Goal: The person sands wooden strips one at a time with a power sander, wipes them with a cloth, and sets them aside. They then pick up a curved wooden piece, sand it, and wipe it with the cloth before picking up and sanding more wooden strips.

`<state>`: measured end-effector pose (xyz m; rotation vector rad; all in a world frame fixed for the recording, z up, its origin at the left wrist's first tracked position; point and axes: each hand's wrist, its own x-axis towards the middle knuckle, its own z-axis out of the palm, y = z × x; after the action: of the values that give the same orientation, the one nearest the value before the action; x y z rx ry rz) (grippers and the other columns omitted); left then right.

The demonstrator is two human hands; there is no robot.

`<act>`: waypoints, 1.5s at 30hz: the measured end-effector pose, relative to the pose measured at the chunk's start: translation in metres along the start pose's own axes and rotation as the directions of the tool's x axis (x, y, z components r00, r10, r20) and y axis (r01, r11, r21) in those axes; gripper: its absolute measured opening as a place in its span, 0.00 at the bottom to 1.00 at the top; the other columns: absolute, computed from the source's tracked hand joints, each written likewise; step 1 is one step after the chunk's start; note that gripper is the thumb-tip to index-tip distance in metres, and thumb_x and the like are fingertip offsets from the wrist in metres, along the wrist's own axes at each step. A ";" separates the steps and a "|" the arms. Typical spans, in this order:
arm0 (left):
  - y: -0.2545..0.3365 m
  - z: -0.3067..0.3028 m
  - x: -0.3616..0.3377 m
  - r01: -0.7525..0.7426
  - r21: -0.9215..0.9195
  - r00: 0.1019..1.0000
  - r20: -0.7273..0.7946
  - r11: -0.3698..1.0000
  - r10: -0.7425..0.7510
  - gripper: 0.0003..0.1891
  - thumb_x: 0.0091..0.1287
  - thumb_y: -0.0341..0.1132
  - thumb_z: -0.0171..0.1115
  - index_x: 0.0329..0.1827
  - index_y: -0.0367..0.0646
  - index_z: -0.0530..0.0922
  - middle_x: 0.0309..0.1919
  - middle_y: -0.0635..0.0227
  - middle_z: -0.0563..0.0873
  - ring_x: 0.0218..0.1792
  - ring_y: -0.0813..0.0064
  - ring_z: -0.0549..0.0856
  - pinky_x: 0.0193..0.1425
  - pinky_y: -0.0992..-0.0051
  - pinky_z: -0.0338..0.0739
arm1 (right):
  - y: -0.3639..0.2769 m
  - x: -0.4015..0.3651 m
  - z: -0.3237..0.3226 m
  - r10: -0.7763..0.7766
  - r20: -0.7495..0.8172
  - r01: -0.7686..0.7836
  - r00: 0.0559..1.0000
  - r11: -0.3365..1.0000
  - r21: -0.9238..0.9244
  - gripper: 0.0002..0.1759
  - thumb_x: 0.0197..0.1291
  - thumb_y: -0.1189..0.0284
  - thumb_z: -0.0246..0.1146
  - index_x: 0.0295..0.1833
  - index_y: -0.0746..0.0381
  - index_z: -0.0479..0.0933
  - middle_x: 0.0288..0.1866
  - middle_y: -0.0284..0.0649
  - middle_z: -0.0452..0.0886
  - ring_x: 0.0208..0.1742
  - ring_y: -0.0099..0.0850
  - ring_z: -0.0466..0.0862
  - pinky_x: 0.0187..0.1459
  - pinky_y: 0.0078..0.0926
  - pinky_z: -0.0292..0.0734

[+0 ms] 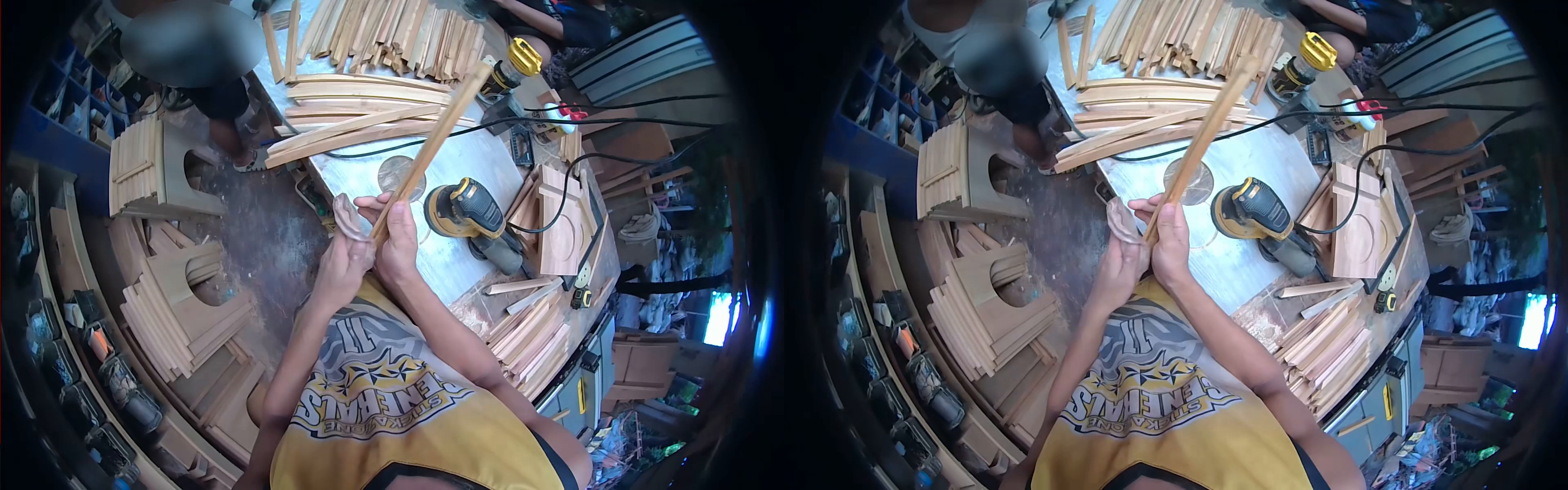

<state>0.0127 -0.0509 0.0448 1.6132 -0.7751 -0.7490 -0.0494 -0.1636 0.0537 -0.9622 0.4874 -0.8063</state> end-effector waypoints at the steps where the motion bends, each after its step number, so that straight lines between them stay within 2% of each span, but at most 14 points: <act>1: 0.002 -0.007 0.001 -0.003 0.003 1.000 0.008 1.000 0.003 0.32 0.83 0.49 0.49 0.79 0.31 0.62 0.65 0.35 0.79 0.67 0.38 0.81 0.68 0.55 0.75 | -0.002 0.001 0.000 -0.006 -0.007 0.006 1.000 1.000 0.003 0.22 0.85 0.52 0.47 0.60 0.62 0.68 0.57 0.54 0.86 0.60 0.42 0.86 0.66 0.42 0.80; 7: 0.001 -0.030 0.003 0.351 -0.119 0.789 0.571 0.929 -0.225 0.27 0.83 0.50 0.54 0.70 0.35 0.72 0.50 0.58 0.84 0.48 0.72 0.85 0.55 0.70 0.80 | -0.009 -0.010 0.012 0.078 -0.044 -0.073 0.996 0.992 0.102 0.24 0.84 0.51 0.47 0.62 0.62 0.68 0.61 0.56 0.84 0.64 0.45 0.85 0.67 0.44 0.80; 8: -0.003 -0.031 0.003 0.333 -0.145 0.819 0.535 0.932 -0.209 0.24 0.81 0.54 0.59 0.60 0.38 0.75 0.43 0.74 0.81 0.40 0.81 0.80 0.45 0.76 0.78 | -0.007 -0.015 0.016 0.104 -0.112 -0.092 0.988 0.990 0.107 0.24 0.84 0.51 0.47 0.62 0.62 0.68 0.62 0.56 0.84 0.64 0.45 0.85 0.66 0.42 0.80; 15: -0.016 -0.021 -0.018 0.364 -0.296 0.866 0.457 0.883 -0.204 0.14 0.78 0.39 0.65 0.56 0.38 0.77 0.33 0.74 0.82 0.33 0.85 0.80 0.36 0.79 0.76 | -0.001 -0.021 0.001 0.133 0.006 -0.133 0.991 0.978 0.163 0.21 0.85 0.55 0.50 0.63 0.62 0.69 0.63 0.57 0.84 0.64 0.47 0.85 0.69 0.46 0.78; 17: -0.011 -0.016 -0.020 0.305 -0.164 0.880 0.426 0.938 -0.212 0.16 0.75 0.37 0.67 0.58 0.37 0.77 0.34 0.71 0.83 0.34 0.83 0.81 0.39 0.76 0.79 | -0.009 -0.011 -0.013 0.159 -0.087 -0.138 0.983 0.967 0.214 0.20 0.84 0.53 0.52 0.59 0.60 0.70 0.52 0.50 0.84 0.52 0.41 0.87 0.57 0.41 0.82; 21: 0.016 0.001 -0.016 0.138 0.240 0.949 0.247 0.961 -0.198 0.21 0.67 0.39 0.72 0.56 0.34 0.79 0.47 0.35 0.88 0.53 0.35 0.87 0.52 0.50 0.82 | -0.019 -0.001 -0.036 0.420 -0.198 -0.259 0.886 0.800 0.541 0.23 0.80 0.45 0.55 0.43 0.53 0.68 0.23 0.30 0.69 0.19 0.26 0.71 0.24 0.27 0.70; 25: -0.003 0.008 -0.007 0.064 0.451 0.944 0.262 0.890 -0.200 0.21 0.66 0.40 0.73 0.54 0.33 0.80 0.45 0.35 0.88 0.51 0.36 0.89 0.52 0.47 0.82 | -0.023 -0.002 -0.019 0.371 -0.332 -0.204 0.867 0.873 0.442 0.26 0.79 0.41 0.54 0.38 0.52 0.65 0.20 0.28 0.60 0.17 0.22 0.61 0.21 0.25 0.59; 28: -0.014 0.002 -0.003 -0.347 0.662 0.933 0.169 0.665 0.318 0.22 0.64 0.41 0.75 0.52 0.34 0.82 0.41 0.37 0.89 0.46 0.35 0.89 0.52 0.44 0.81 | -0.014 -0.007 -0.017 0.344 -0.337 -0.150 0.876 0.860 0.487 0.27 0.78 0.41 0.55 0.37 0.53 0.64 0.21 0.30 0.62 0.19 0.25 0.65 0.24 0.27 0.64; 32: -0.015 0.009 -0.017 0.138 0.379 0.971 0.130 0.915 -0.200 0.25 0.62 0.43 0.80 0.53 0.34 0.84 0.40 0.47 0.90 0.44 0.46 0.90 0.51 0.55 0.84 | -0.009 -0.008 -0.023 0.349 -0.295 -0.217 0.889 0.890 0.400 0.23 0.78 0.47 0.60 0.41 0.56 0.72 0.25 0.34 0.71 0.26 0.31 0.75 0.32 0.32 0.74; 33: -0.017 0.007 -0.021 0.151 0.385 0.969 0.126 0.911 -0.214 0.25 0.62 0.43 0.80 0.53 0.34 0.84 0.40 0.47 0.90 0.44 0.46 0.90 0.51 0.55 0.84 | -0.015 -0.010 -0.033 0.149 -0.231 -0.189 0.961 0.969 -0.162 0.20 0.76 0.52 0.64 0.44 0.59 0.76 0.30 0.37 0.76 0.32 0.34 0.78 0.38 0.34 0.76; 35: -0.025 -0.001 -0.037 0.199 0.342 0.970 0.069 0.918 -0.235 0.27 0.62 0.47 0.81 0.52 0.32 0.83 0.38 0.49 0.91 0.41 0.54 0.91 0.50 0.60 0.84 | -0.035 -0.019 -0.062 -0.175 -0.003 0.087 0.985 0.506 -0.858 0.21 0.62 0.64 0.76 0.54 0.64 0.81 0.40 0.46 0.82 0.45 0.46 0.82 0.53 0.44 0.79; 39: -0.050 -0.026 -0.034 0.423 0.199 0.865 0.202 0.884 -0.459 0.21 0.68 0.47 0.78 0.43 0.35 0.82 0.31 0.65 0.88 0.30 0.79 0.84 0.36 0.72 0.81 | -0.123 0.004 -0.084 -0.295 0.326 0.242 0.898 -0.287 -0.927 0.41 0.44 0.63 0.82 0.67 0.53 0.78 0.63 0.54 0.75 0.62 0.56 0.76 0.65 0.49 0.70; 42: -0.049 -0.035 -0.024 0.580 0.219 0.680 0.401 0.785 -0.614 0.19 0.68 0.45 0.78 0.42 0.37 0.83 0.31 0.67 0.87 0.30 0.82 0.84 0.35 0.73 0.80 | -0.132 0.034 -0.119 -0.091 0.359 0.282 0.929 -0.455 -0.845 0.45 0.44 0.64 0.81 0.72 0.44 0.74 0.63 0.52 0.73 0.61 0.56 0.78 0.61 0.51 0.75; 45: -0.079 -0.028 -0.026 0.387 0.234 0.798 0.399 0.892 -0.451 0.21 0.65 0.45 0.80 0.45 0.33 0.85 0.35 0.60 0.90 0.38 0.67 0.90 0.45 0.65 0.84 | -0.148 0.057 -0.127 0.203 0.178 0.249 0.963 -0.415 -0.875 0.44 0.45 0.61 0.82 0.71 0.41 0.72 0.63 0.55 0.75 0.59 0.57 0.81 0.58 0.52 0.79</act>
<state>0.0275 -0.0031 -0.0274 1.7930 -0.8085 -1.4551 -0.1576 -0.3228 0.1168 -2.8691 0.9619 0.1115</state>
